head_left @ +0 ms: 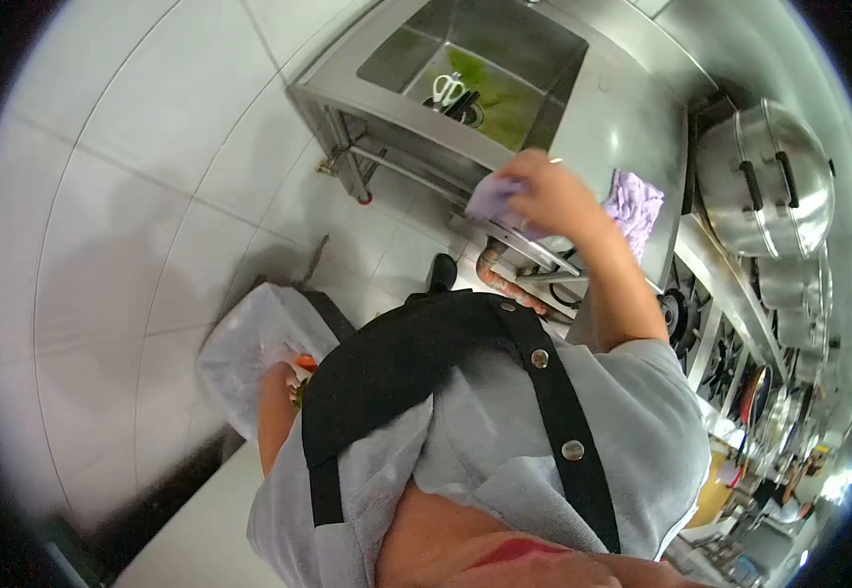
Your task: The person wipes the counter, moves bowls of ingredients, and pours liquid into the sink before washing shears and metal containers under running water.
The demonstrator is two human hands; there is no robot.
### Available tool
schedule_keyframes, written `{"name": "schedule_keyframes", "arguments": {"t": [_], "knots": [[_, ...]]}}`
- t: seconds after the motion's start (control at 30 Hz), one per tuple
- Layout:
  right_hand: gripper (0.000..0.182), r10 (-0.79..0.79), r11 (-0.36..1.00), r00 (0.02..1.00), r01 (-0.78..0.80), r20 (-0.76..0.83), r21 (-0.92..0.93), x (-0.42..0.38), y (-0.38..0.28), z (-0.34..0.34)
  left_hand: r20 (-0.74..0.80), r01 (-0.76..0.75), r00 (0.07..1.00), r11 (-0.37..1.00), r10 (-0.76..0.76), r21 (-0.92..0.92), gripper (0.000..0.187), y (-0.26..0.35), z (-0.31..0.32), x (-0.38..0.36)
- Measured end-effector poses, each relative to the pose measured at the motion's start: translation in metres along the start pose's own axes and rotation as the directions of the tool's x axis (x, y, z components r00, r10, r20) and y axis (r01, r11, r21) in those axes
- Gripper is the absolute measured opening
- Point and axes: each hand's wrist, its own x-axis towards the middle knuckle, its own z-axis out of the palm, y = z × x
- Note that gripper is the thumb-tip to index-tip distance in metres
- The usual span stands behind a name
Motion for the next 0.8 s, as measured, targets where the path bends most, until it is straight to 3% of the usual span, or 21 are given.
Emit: {"name": "schedule_keyframes", "arguments": {"t": [0.07, 0.1, 0.13, 0.2, 0.23, 0.27, 0.33, 0.4, 0.47, 0.53, 0.57, 0.6, 0.67, 0.77, 0.8], "knots": [[0.029, 0.106, 0.994, 0.97, -0.105, -0.221, 0.012, -0.01, 0.012, -0.043, 0.034, -0.079, 0.997, 0.991, 0.076, 0.112, 0.03, 0.008, -0.034, 0.006], [0.028, 0.058, 0.994, 0.935, -0.088, -0.35, -0.072, -0.014, 0.023, -0.058, 0.035, -0.156, 0.988, 0.966, 0.152, 0.204, 0.029, 0.019, -0.055, 0.013], [0.027, 0.08, 0.995, 0.897, -0.1, -0.435, -0.024, -0.016, 0.036, -0.068, -0.018, -0.293, 0.949, 0.9, 0.315, 0.322, 0.028, 0.037, -0.085, 0.027], [0.026, 0.129, 0.992, 0.804, -0.105, -0.58, 0.074, -0.019, 0.058, -0.079, -0.198, -0.471, 0.759, 0.734, 0.62, 0.49, 0.027, 0.084, -0.147, 0.053], [0.027, 0.128, 0.99, 0.759, -0.131, -0.639, 0.043, -0.018, 0.066, -0.081, -0.369, -0.486, 0.738, 0.825, 0.564, 0.289, 0.021, 0.133, -0.182, 0.024], [0.028, 0.12, 0.988, 0.711, -0.156, -0.693, 0.011, -0.017, 0.075, -0.081, -0.531, -0.506, 0.712, 0.86, 0.459, 0.065, 0.016, 0.215, -0.225, -0.073], [0.029, 0.087, 0.978, 0.608, -0.202, -0.789, -0.048, -0.009, 0.093, -0.08, -0.662, -0.738, 0.458, 0.669, 0.594, 0.09, 0.011, 0.274, -0.268, -0.084], [0.037, 0.08, 0.965, 0.622, -0.245, -0.779, -0.096, 0.001, 0.122, -0.062, -0.803, -0.868, 0.216, 0.486, 0.555, 0.102, 0.01, 0.329, -0.296, -0.106], [0.044, 0.078, 0.958, 0.648, -0.26, -0.757, -0.123, 0.014, 0.147, -0.029, -0.82, -0.812, 0.167, 0.548, 0.548, 0.201, 0.011, 0.357, -0.324, -0.103], [0.059, 0.172, 0.924, 0.746, -0.348, -0.643, -0.157, 0.024, 0.182, 0.023, -0.848, -0.735, 0.069, 0.602, 0.525, 0.313, 0.017, 0.374, -0.343, -0.09], [0.072, 0.333, 0.882, 0.811, -0.449, -0.481, -0.145, 0.027, 0.191, 0.04, -0.852, -0.691, 0.017, 0.622, 0.523, 0.369, 0.019, 0.381, -0.352, -0.078], [0.078, 0.444, 0.796, 0.764, -0.577, -0.469, -0.186, 0.033, 0.171, 0.038, -0.86, -0.653, -0.014, 0.646, 0.511, 0.394, 0.023, 0.384, -0.361, -0.059], [0.079, 0.436, 0.783, 0.722, -0.598, -0.537, -0.17, 0.046, 0.183, 0.043, -0.868, -0.582, -0.062, 0.688, 0.493, 0.433, 0.031, 0.385, -0.373, -0.02], [0.075, 0.428, 0.757, 0.639, -0.64, -0.639, -0.132, 0.071, 0.207, 0.038, -0.853, -0.632, -0.111, 0.626, 0.509, 0.456, 0.031, 0.405, -0.402, -0.009], [0.073, 0.409, 0.757, 0.634, -0.637, -0.656, -0.144, 0.081, 0.217, 0.032, -0.814, -0.658, -0.085, 0.58, 0.575, 0.479, 0.029, 0.417, -0.413, -0.005]]}}
